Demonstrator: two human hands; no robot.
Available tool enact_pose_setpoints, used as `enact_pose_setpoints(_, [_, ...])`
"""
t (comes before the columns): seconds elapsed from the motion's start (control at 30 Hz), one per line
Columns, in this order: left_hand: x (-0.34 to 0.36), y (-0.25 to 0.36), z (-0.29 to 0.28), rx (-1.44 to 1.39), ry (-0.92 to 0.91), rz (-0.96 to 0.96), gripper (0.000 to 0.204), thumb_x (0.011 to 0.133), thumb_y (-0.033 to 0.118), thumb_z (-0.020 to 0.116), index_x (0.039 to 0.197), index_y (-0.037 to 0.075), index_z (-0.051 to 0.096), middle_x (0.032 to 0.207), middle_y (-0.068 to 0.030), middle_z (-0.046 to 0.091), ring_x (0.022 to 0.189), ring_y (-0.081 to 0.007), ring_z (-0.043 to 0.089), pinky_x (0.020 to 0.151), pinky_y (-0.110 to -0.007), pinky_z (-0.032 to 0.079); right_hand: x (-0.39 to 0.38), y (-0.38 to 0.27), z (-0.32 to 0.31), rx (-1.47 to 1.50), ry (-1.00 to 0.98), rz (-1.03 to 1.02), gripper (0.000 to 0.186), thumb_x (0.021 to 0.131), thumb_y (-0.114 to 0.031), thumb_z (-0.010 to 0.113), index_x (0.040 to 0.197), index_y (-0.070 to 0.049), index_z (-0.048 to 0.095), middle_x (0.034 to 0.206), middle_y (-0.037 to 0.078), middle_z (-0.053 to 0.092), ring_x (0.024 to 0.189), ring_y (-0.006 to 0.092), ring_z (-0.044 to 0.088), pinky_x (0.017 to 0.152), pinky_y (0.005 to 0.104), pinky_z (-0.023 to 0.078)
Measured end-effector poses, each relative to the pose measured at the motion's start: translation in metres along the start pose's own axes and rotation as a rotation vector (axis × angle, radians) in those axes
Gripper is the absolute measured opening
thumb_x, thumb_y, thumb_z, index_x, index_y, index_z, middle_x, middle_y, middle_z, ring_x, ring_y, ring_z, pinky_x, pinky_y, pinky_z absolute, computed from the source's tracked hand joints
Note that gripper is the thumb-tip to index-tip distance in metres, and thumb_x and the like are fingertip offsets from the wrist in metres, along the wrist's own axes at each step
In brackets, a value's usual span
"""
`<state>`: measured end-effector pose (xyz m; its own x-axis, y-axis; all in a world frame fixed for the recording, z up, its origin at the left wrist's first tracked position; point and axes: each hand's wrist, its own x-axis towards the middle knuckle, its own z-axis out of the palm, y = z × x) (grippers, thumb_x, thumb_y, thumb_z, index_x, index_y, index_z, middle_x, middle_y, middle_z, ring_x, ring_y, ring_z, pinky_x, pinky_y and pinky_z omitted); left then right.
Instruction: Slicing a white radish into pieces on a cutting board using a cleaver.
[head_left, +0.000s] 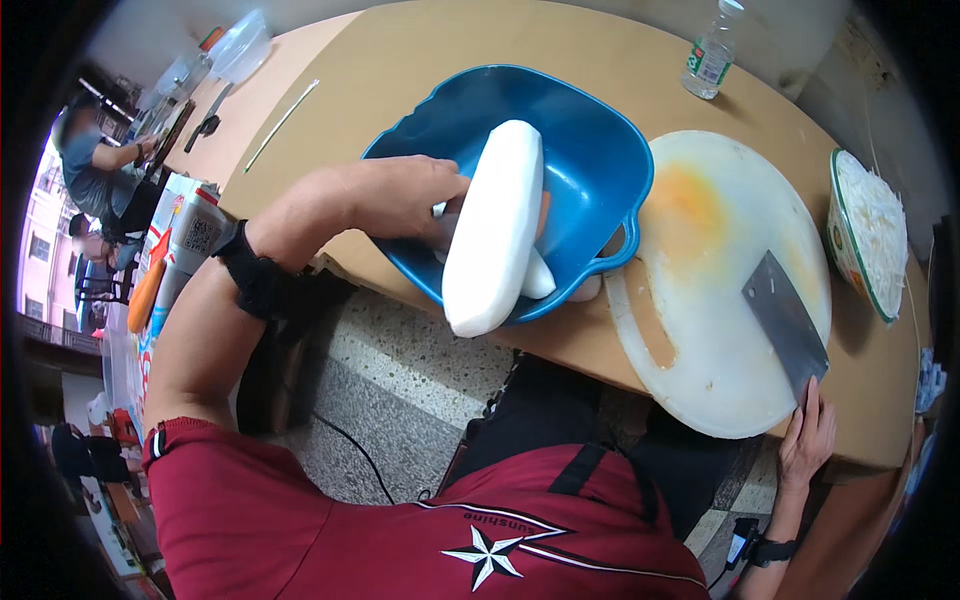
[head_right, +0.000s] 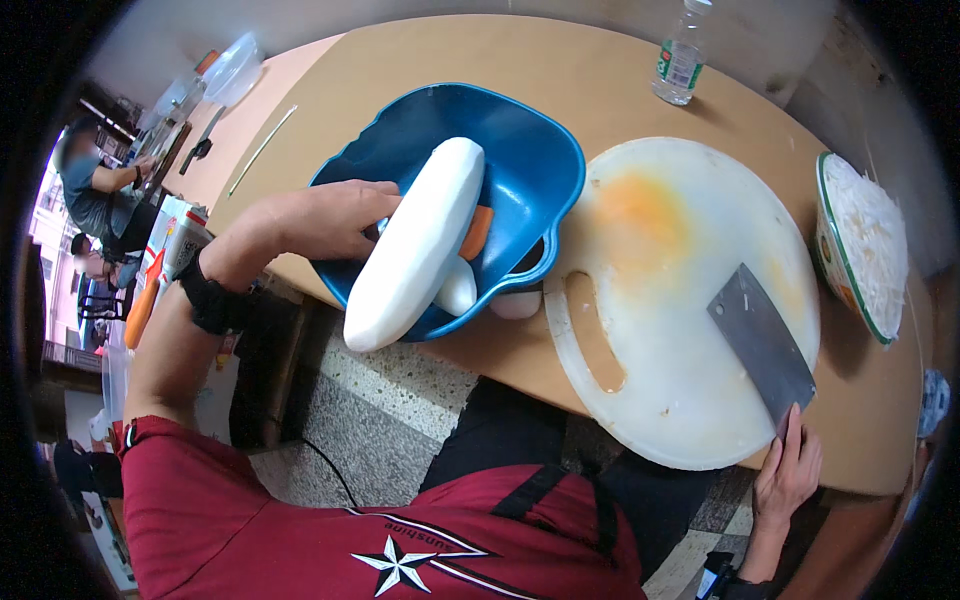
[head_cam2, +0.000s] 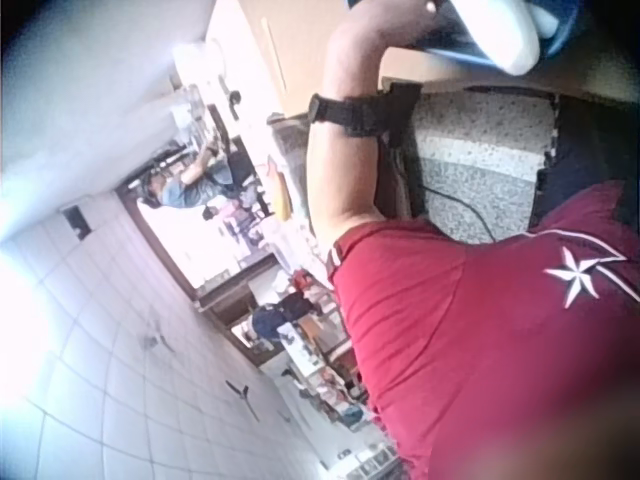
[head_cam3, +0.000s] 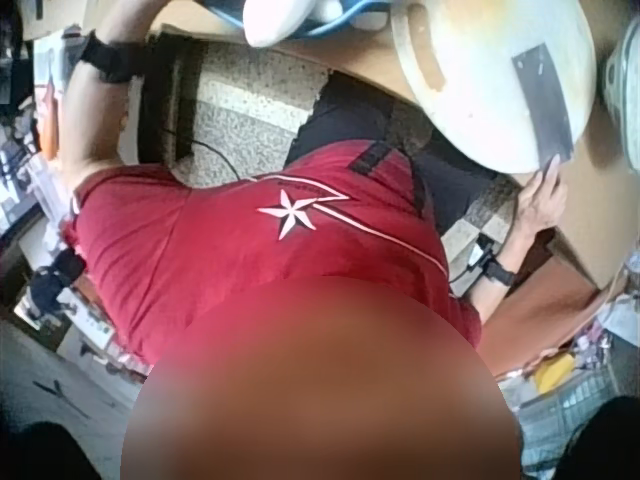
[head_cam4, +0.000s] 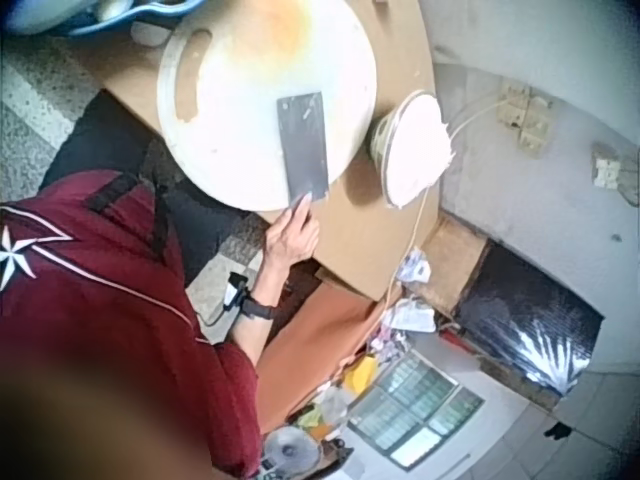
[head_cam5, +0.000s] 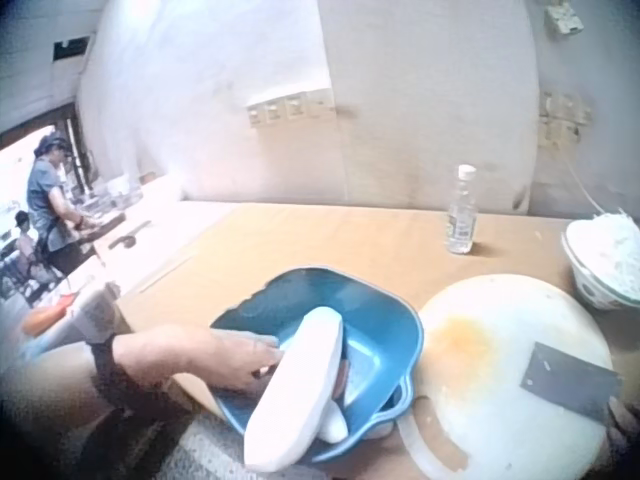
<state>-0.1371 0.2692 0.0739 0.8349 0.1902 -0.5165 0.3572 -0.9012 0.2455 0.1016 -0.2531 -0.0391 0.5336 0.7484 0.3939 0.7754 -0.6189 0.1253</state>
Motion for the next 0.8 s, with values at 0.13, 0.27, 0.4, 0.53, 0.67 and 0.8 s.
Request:
enact_pose_setpoints(0.13, [-0.002, 0.003, 0.001, 0.124, 0.014, -0.001, 0.042, 0.089, 0.021, 0.069, 0.125, 0.003, 0.059, 0.115, -0.016, 0.062, 0.104, -0.0299, 0.064, 0.096, -0.039, 0.05, -0.002, 0.002, 0.0, -0.022, 0.009, -0.01, 0.043, 0.095, -0.013, 0.054, 0.137, -0.008, 0.056, 0.107, 0.02, 0.058, 0.094, 0.0377, 0.057, 0.083, 0.0443, 0.046])
enact_pose_setpoints(0.27, [-0.001, 0.001, 0.001, -0.019, -0.009, -0.004, 0.021, 0.083, 0.014, 0.069, 0.1, 0.002, 0.064, 0.098, -0.0165, 0.067, 0.094, -0.0332, 0.065, 0.084, -0.04, 0.05, -0.002, 0.0, 0.003, -0.002, 0.029, -0.031, 0.043, 0.095, -0.014, 0.054, 0.137, -0.008, 0.055, 0.106, 0.02, 0.058, 0.094, 0.0372, 0.057, 0.082, 0.0442, 0.046])
enact_pose_setpoints(0.4, [-0.001, -0.002, 0.005, 0.008, -0.007, -0.022, 0.021, 0.083, 0.013, 0.069, 0.099, 0.001, 0.064, 0.094, -0.0157, 0.07, 0.089, -0.0323, 0.067, 0.081, -0.039, 0.052, -0.003, 0.001, 0.005, -0.027, 0.013, -0.014, 0.043, 0.095, -0.014, 0.054, 0.138, -0.009, 0.055, 0.105, 0.019, 0.057, 0.093, 0.0361, 0.057, 0.081, 0.044, 0.046])
enact_pose_setpoints(0.53, [-0.001, 0.0, 0.004, 0.015, 0.002, -0.039, 0.02, 0.082, 0.013, 0.07, 0.097, 0.001, 0.064, 0.094, -0.0154, 0.069, 0.088, -0.0305, 0.067, 0.078, -0.038, 0.052, -0.004, 0.003, 0.005, -0.018, 0.005, -0.006, 0.043, 0.095, -0.015, 0.054, 0.138, -0.008, 0.055, 0.105, 0.019, 0.057, 0.093, 0.0359, 0.057, 0.08, 0.0439, 0.046])
enact_pose_setpoints(0.67, [-0.004, 0.008, -0.004, 0.013, 0.013, -0.034, 0.017, 0.082, 0.014, 0.067, 0.095, 0.003, 0.065, 0.09, -0.017, 0.069, 0.087, -0.0322, 0.067, 0.077, -0.039, 0.052, 0.0, 0.002, 0.001, -0.04, 0.038, -0.027, 0.043, 0.093, -0.013, 0.055, 0.136, -0.008, 0.056, 0.103, 0.018, 0.059, 0.091, 0.0354, 0.058, 0.079, 0.0433, 0.047])
enact_pose_setpoints(0.8, [-0.002, 0.006, -0.006, 0.132, 0.018, 0.067, 0.022, 0.084, 0.016, 0.062, 0.101, 0.004, 0.064, 0.091, -0.021, 0.068, 0.086, -0.037, 0.066, 0.079, -0.043, 0.051, 0.006, -0.008, -0.01, 0.066, 0.027, 0.026, 0.047, 0.084, -0.006, 0.059, 0.131, -0.008, 0.06, 0.1, 0.015, 0.062, 0.087, 0.0332, 0.061, 0.078, 0.0409, 0.049])
